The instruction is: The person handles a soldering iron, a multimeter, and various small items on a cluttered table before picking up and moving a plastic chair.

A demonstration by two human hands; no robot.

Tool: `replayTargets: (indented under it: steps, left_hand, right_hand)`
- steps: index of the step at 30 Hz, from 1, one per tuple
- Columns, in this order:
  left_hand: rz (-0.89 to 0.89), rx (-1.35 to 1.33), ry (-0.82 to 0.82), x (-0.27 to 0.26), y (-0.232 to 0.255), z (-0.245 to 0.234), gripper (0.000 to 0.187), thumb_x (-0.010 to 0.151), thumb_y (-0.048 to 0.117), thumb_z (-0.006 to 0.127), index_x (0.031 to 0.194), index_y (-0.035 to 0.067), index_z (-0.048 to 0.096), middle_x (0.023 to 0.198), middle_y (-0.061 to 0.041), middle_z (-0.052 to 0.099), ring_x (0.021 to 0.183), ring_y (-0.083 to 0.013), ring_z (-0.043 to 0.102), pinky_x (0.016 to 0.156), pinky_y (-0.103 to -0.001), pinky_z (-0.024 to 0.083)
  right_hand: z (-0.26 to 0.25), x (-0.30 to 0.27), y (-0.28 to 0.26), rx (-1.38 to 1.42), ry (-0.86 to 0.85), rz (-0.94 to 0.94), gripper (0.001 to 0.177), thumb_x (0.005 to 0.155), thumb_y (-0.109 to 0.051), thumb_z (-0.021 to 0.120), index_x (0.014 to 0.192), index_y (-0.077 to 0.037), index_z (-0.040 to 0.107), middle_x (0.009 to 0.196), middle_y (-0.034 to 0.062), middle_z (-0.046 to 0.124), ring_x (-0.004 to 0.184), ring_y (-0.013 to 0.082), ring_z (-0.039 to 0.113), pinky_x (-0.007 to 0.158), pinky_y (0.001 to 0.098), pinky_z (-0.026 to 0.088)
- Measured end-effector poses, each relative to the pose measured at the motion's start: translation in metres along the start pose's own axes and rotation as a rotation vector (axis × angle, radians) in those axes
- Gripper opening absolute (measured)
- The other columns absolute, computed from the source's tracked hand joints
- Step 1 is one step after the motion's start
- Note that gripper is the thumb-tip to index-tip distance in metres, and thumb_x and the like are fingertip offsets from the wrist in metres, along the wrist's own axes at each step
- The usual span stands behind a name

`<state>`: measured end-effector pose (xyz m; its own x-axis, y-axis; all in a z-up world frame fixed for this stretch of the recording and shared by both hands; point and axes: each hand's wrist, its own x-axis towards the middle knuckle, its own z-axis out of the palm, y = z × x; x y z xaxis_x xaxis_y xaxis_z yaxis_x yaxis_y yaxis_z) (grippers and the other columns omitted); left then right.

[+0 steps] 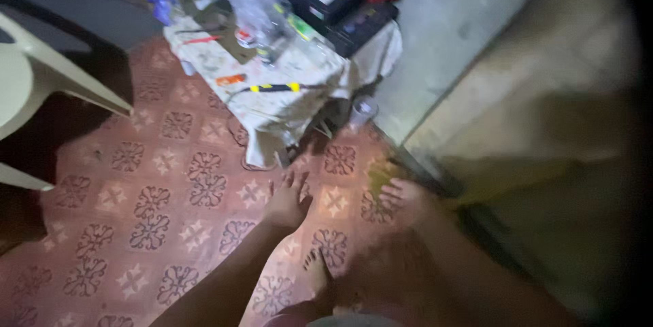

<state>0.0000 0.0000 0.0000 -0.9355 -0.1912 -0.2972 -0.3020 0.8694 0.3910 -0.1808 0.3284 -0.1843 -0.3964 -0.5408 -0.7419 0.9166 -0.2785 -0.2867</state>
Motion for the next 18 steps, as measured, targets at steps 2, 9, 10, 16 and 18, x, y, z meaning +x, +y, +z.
replayTargets:
  steps: [2, 9, 10, 16, 18]
  left_hand:
    - [-0.013, -0.062, -0.026, 0.004, -0.023, -0.012, 0.069, 0.098, 0.041, 0.052, 0.159, 0.019, 0.028, 0.162, -0.017, 0.03, 0.153, -0.0329, 0.022, 0.123, -0.055, 0.008]
    - [-0.228, -0.122, 0.044, -0.001, -0.099, -0.043, 0.055, 0.101, 0.045, 0.051, 0.15, 0.019, 0.048, 0.146, -0.015, 0.055, 0.143, -0.0322, 0.043, 0.126, -0.055, 0.018]
    - [-0.235, -0.147, 0.092, -0.003, -0.107, -0.045, 0.054, 0.098, 0.044, 0.054, 0.146, 0.019, 0.052, 0.146, -0.014, 0.055, 0.142, -0.0335, 0.044, 0.123, -0.053, 0.023]
    - [-0.281, -0.204, 0.184, 0.019, -0.134, -0.056, 0.048, 0.095, 0.04, 0.057, 0.139, 0.02, 0.058, 0.144, -0.011, 0.056, 0.14, -0.0307, 0.044, 0.12, -0.057, 0.023]
    - [-0.294, -0.213, 0.18, 0.026, -0.131, -0.055, 0.047, 0.094, 0.038, 0.058, 0.138, 0.02, 0.059, 0.145, -0.011, 0.055, 0.141, -0.0307, 0.042, 0.118, -0.059, 0.022]
  right_hand:
    - [0.063, 0.001, -0.004, -0.391, 0.159, -0.025, 0.033, 0.102, -0.033, 0.048, 0.133, -0.024, 0.047, 0.117, 0.0048, 0.07, 0.1, 0.0247, 0.07, 0.087, 0.0385, 0.058]
    - [0.236, 0.003, -0.011, -1.229, 0.073, -0.714, 0.024, 0.093, -0.015, 0.065, 0.114, -0.006, 0.075, 0.11, 0.0054, 0.078, 0.093, 0.0226, 0.07, 0.079, 0.0351, 0.055]
    - [0.254, 0.011, -0.022, -1.294, -0.005, -0.774, 0.022, 0.095, -0.018, 0.066, 0.112, -0.008, 0.075, 0.106, 0.0067, 0.079, 0.094, 0.0222, 0.072, 0.082, 0.0329, 0.056]
    - [0.348, 0.062, -0.049, -1.768, -0.067, -1.004, 0.021, 0.092, -0.023, 0.069, 0.107, -0.012, 0.078, 0.104, 0.0114, 0.079, 0.097, 0.0273, 0.076, 0.084, 0.0363, 0.056]
    - [0.363, 0.078, -0.046, -1.828, -0.109, -1.045, 0.022, 0.09, -0.024, 0.07, 0.107, -0.012, 0.078, 0.106, 0.0124, 0.077, 0.099, 0.0303, 0.075, 0.086, 0.0378, 0.056]
